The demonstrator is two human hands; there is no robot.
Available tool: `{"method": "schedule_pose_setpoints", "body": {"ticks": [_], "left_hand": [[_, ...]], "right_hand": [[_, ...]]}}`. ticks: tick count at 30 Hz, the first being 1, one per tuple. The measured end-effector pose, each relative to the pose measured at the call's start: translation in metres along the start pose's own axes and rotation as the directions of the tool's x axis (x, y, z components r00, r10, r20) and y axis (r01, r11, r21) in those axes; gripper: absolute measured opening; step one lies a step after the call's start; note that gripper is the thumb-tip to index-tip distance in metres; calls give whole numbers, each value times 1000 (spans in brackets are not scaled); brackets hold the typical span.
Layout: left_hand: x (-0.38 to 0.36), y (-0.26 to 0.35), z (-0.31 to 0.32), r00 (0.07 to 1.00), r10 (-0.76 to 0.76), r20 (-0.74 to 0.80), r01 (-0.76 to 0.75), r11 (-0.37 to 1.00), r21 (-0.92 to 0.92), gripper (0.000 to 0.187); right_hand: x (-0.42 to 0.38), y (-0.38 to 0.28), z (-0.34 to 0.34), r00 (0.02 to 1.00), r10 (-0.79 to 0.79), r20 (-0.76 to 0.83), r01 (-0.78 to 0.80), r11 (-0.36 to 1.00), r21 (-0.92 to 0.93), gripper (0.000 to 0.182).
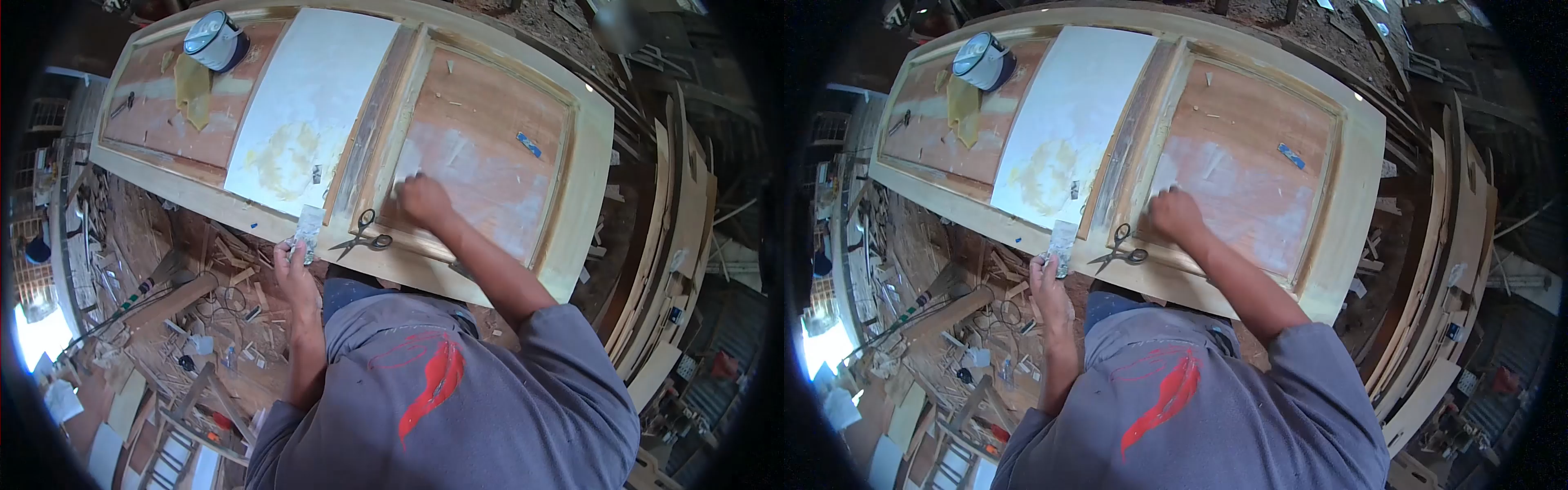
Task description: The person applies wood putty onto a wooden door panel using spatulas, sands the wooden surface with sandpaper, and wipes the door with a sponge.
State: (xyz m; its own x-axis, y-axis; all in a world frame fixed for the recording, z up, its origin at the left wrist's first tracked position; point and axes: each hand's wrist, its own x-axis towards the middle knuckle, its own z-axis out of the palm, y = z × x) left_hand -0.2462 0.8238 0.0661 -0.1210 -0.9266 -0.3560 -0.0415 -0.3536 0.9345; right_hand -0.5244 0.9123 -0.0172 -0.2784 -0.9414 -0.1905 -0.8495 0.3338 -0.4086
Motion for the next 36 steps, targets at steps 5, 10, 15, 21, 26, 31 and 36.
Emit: {"method": "schedule_pose_setpoints", "body": {"ticks": [5,10,15,21,26,31,36], "left_hand": [[-6,4,10,997,48,55,-49,999,14,18],[-12,-11,5,995,48,88,-45,999,-30,17],[-37,-34,-18,997,44,71,-39,996,-78,16],[-80,-45,-69,1000,10,-12,-11,997,-76,16],[-111,-57,-96,993,35,-116,-48,993,-108,17],[-147,-70,-107,984,18,-175,-49,984,-170,15],[-185,-89,-99,952,21,-306,-81,979,-185,14]], "right_hand": [[-49,-18,-24,982,-187,37,186,982,32,31],[-65,19,-6,916,-394,-71,362,891,-272,51],[-71,18,9,891,-454,-3,441,866,-237,55],[-82,36,-13,794,-555,246,600,781,-173,57],[-85,21,-69,744,-409,529,599,758,-257,49],[-24,-11,-57,785,-537,308,616,727,-304,39],[-13,-33,-34,824,-410,392,546,759,-354,38]]}}
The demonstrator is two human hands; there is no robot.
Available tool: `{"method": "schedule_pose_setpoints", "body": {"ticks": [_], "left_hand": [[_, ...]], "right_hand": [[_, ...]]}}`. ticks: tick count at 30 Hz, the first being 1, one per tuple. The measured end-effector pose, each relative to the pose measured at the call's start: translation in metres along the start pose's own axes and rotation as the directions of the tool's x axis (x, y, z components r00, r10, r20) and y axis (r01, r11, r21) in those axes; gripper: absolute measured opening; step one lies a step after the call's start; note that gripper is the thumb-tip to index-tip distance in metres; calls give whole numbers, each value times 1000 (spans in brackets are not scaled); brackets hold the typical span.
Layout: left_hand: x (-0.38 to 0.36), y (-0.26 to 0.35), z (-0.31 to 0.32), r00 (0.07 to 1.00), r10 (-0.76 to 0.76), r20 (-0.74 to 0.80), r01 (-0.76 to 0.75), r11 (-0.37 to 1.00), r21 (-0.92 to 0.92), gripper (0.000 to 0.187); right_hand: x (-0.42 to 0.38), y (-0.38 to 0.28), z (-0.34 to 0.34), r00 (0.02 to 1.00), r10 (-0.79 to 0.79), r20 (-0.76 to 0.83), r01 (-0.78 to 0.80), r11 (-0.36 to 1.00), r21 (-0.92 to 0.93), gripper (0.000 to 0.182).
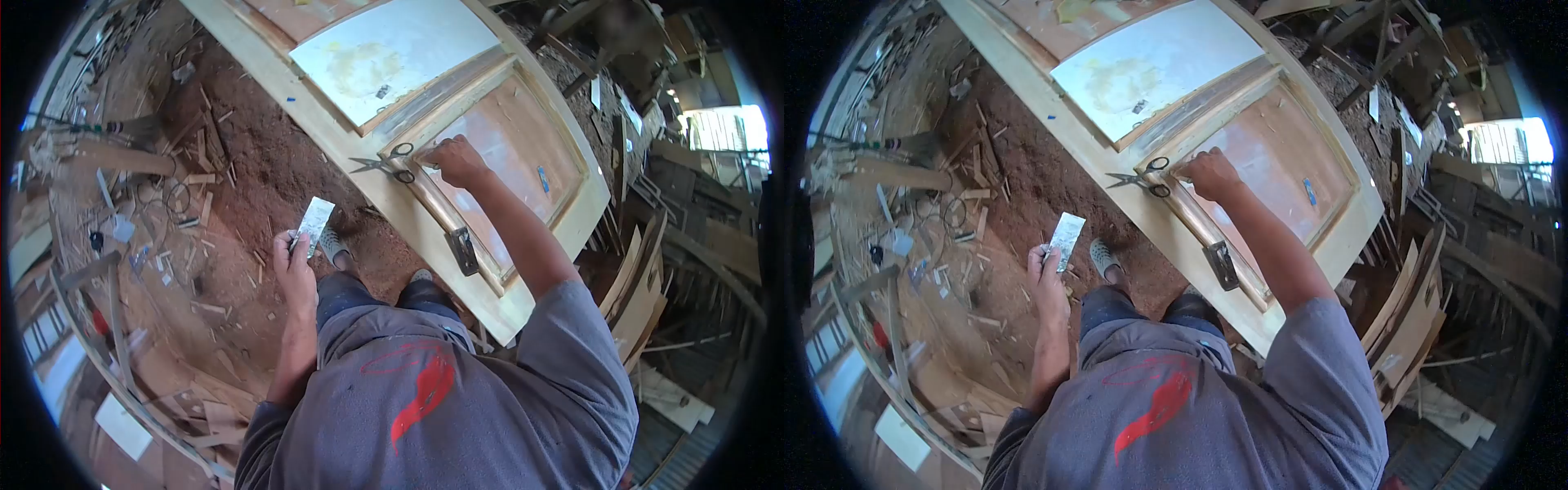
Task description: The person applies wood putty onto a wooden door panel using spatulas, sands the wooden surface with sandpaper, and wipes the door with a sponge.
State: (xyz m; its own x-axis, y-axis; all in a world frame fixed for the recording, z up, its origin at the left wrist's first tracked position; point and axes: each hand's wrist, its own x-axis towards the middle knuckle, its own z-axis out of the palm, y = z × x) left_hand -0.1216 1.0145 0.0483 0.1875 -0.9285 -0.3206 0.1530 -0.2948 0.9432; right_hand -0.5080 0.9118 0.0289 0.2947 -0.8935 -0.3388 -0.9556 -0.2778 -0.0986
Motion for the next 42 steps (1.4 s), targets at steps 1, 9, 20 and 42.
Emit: {"method": "schedule_pose_setpoints", "body": {"ticks": [1,9,20,42], "left_hand": [[-9,-4,4,1000,7,-24,-7,1000,-2,14],[-99,-25,77,998,-54,-39,49,992,-120,13],[-177,-52,112,1000,6,-8,-6,1000,-10,13],[-133,-50,98,998,-57,-21,55,996,-71,13]], "right_hand": [[-8,-2,0,1000,12,22,-12,1000,12,39],[-135,25,56,999,-11,51,7,997,80,54],[-281,52,79,954,4,301,18,997,-71,39],[-205,59,77,980,35,195,-18,996,-91,45]]}}
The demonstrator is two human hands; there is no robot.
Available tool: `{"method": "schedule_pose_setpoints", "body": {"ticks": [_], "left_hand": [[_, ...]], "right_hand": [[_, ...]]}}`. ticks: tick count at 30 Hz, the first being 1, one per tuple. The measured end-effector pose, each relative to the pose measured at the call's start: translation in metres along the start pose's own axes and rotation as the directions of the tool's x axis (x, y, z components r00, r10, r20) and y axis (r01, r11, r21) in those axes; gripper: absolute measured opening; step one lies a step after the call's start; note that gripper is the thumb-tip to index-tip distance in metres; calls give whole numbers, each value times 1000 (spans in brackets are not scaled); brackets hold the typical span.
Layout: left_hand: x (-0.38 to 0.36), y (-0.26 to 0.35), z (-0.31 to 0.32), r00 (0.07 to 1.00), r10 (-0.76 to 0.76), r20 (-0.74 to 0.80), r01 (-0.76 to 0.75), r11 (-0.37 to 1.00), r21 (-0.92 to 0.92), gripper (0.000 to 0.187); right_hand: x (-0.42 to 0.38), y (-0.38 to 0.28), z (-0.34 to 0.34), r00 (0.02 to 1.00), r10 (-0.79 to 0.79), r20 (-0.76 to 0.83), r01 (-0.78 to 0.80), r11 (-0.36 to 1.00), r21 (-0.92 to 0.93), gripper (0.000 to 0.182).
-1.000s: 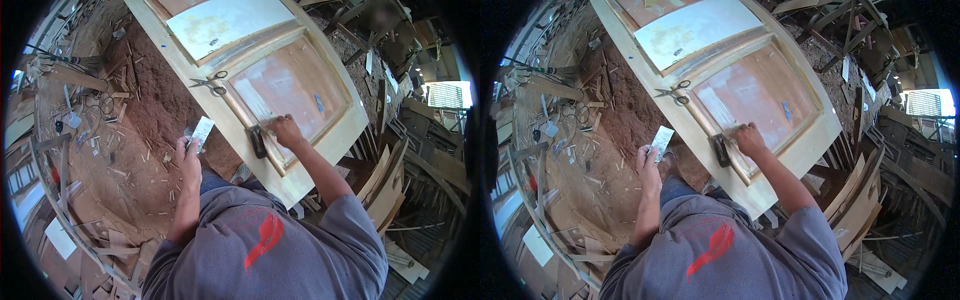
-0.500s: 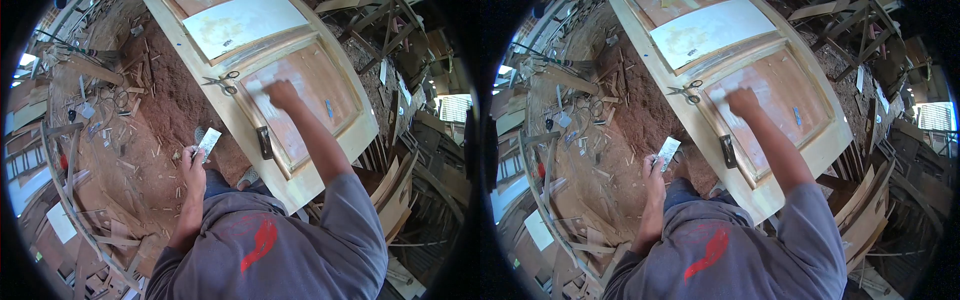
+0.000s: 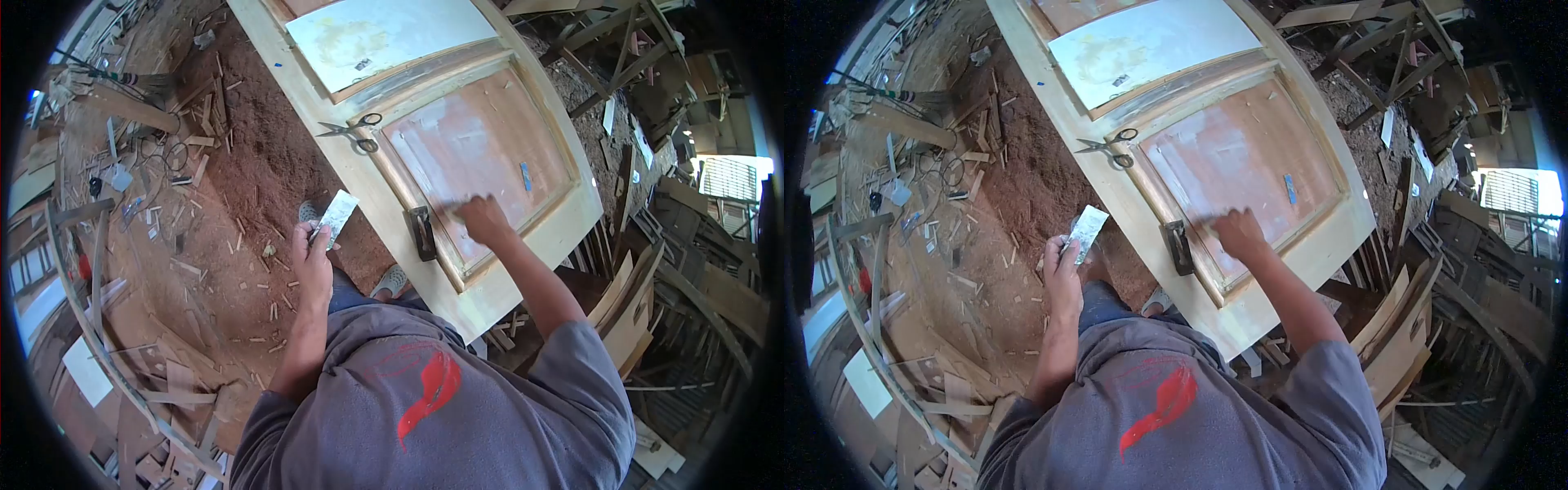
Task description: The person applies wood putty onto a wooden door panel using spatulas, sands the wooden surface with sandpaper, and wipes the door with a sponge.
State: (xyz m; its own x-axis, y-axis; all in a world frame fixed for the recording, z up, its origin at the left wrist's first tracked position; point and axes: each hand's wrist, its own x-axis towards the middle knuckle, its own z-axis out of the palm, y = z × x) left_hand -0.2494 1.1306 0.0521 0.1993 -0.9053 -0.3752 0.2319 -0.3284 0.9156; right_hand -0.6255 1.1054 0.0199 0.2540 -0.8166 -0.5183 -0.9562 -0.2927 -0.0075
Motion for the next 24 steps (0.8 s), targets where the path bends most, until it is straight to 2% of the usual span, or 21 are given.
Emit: {"method": "schedule_pose_setpoints", "body": {"ticks": [4,7,11,14,17,19,22,23,24], "left_hand": [[8,4,10,999,43,28,-42,999,-4,11],[13,10,7,998,38,57,-40,999,24,10],[16,11,-5,996,62,57,-66,996,63,11],[17,16,-10,998,69,6,-69,996,51,12],[17,17,-14,999,38,-38,-37,999,20,12],[20,11,-18,1000,6,-28,-6,1000,6,13],[24,5,-10,999,-5,-45,5,1000,-11,13],[25,4,-5,999,-5,-53,3,1000,-25,13],[25,4,-1,999,-6,-35,5,1000,-25,13]], "right_hand": [[-43,-1,-7,982,26,184,-30,999,17,48],[-2,-8,-39,999,5,40,-4,1000,-25,49],[123,-22,-86,957,-67,-283,70,998,2,47],[183,-37,-116,975,-46,-216,50,999,17,49],[195,-44,-119,986,-46,-158,51,998,26,54],[173,-48,-118,990,-36,-136,45,997,63,58],[132,-38,-84,995,-77,-62,76,997,-14,61],[113,-33,-68,991,-83,-101,86,996,20,56],[93,-32,-60,999,-35,-29,36,997,64,49]]}}
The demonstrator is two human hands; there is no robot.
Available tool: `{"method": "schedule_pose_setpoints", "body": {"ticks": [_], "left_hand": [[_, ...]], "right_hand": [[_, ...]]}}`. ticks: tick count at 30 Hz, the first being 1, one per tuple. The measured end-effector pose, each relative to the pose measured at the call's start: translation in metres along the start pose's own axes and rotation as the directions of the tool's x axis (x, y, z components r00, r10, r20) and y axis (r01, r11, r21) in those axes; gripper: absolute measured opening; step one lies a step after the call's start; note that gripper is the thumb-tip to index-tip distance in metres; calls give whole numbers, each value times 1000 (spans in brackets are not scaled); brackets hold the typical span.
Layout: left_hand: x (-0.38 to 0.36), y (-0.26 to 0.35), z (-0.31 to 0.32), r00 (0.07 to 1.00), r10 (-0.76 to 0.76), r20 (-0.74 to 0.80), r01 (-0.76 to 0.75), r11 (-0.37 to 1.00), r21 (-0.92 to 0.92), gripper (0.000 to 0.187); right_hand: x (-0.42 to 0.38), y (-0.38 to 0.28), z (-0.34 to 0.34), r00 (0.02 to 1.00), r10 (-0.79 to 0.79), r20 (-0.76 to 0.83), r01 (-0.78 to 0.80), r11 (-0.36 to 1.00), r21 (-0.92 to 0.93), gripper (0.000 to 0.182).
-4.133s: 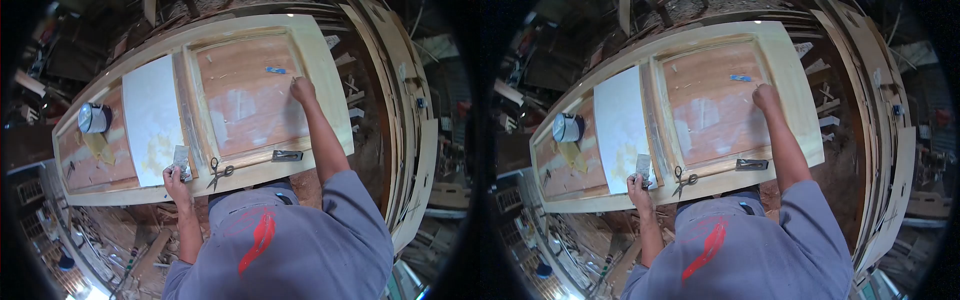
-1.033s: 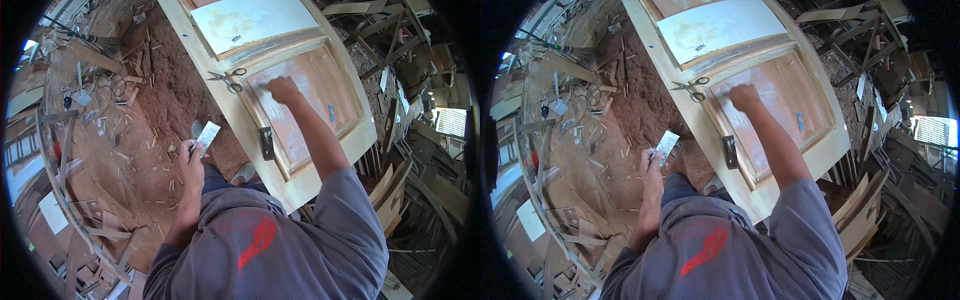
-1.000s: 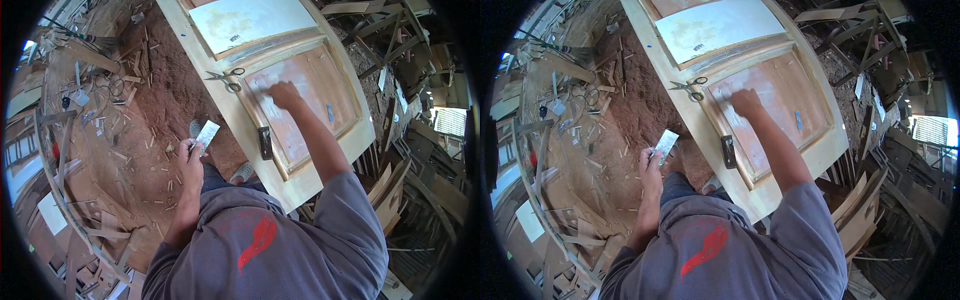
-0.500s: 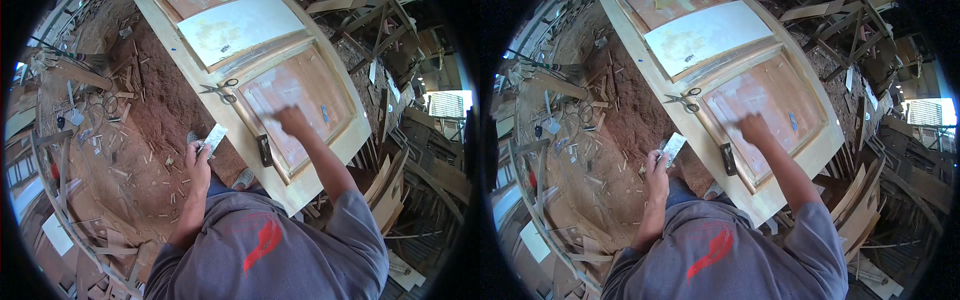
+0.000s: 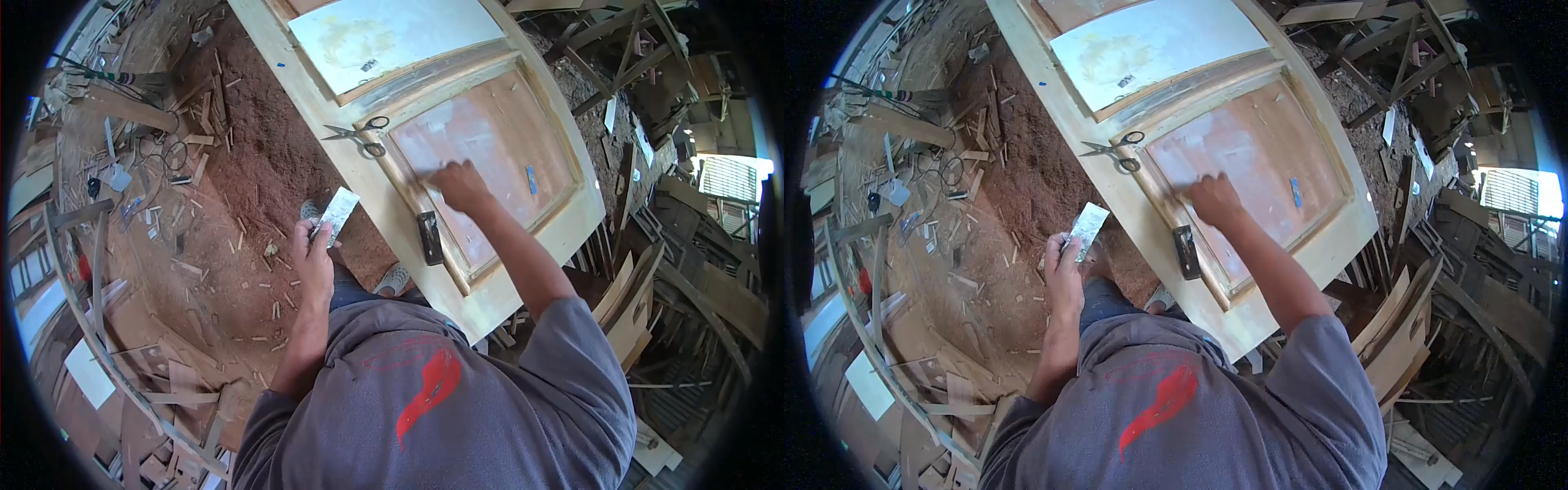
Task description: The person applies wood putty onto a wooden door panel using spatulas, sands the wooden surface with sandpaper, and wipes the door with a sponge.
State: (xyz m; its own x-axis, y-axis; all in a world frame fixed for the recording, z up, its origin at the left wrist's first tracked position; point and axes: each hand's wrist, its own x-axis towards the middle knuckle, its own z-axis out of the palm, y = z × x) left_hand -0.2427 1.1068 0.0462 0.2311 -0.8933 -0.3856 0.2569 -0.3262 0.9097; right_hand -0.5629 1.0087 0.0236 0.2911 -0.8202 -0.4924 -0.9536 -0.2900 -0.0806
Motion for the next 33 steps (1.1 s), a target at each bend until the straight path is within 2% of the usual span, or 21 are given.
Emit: {"method": "schedule_pose_setpoints", "body": {"ticks": [1,3,6,9,12,15,18,21,22,25,28,31,33], "left_hand": [[0,1,3,1000,0,20,0,1000,2,12],[1,3,10,998,2,61,-3,1000,18,12],[0,5,20,993,10,113,-15,999,48,12],[-6,2,26,991,32,127,-38,998,45,12],[-10,-3,31,988,75,138,-81,996,39,13],[-23,13,41,991,-13,136,-4,992,130,14],[-31,21,46,986,13,165,-33,992,121,14],[-28,29,46,989,27,148,-53,984,171,14],[-28,27,48,991,28,132,-53,979,195,13],[-23,25,62,989,41,140,-63,986,154,13],[-17,24,75,982,13,190,-46,984,174,13],[5,24,87,973,-12,230,-34,980,194,13],[24,34,98,972,-79,222,33,979,203,13]], "right_hand": [[-22,3,18,999,20,-37,-20,1000,1,42],[-68,3,35,1000,11,23,-11,1000,-17,44],[-136,10,71,999,33,-16,-33,999,24,41],[-184,18,96,997,34,-67,-31,998,46,26],[-187,21,62,983,86,160,-85,996,-12,22],[-145,37,54,989,60,-132,-64,998,-22,19],[-112,39,64,983,76,-170,-74,997,17,17],[-152,39,79,975,81,-207,-82,997,6,16],[-167,41,87,976,126,-177,-112,990,83,16],[-200,56,92,984,171,52,-173,984,41,20],[-189,82,84,958,282,-50,-255,919,301,29],[-148,95,37,821,514,-250,-246,712,657,38],[-106,103,6,787,550,-280,-256,704,662,41]]}}
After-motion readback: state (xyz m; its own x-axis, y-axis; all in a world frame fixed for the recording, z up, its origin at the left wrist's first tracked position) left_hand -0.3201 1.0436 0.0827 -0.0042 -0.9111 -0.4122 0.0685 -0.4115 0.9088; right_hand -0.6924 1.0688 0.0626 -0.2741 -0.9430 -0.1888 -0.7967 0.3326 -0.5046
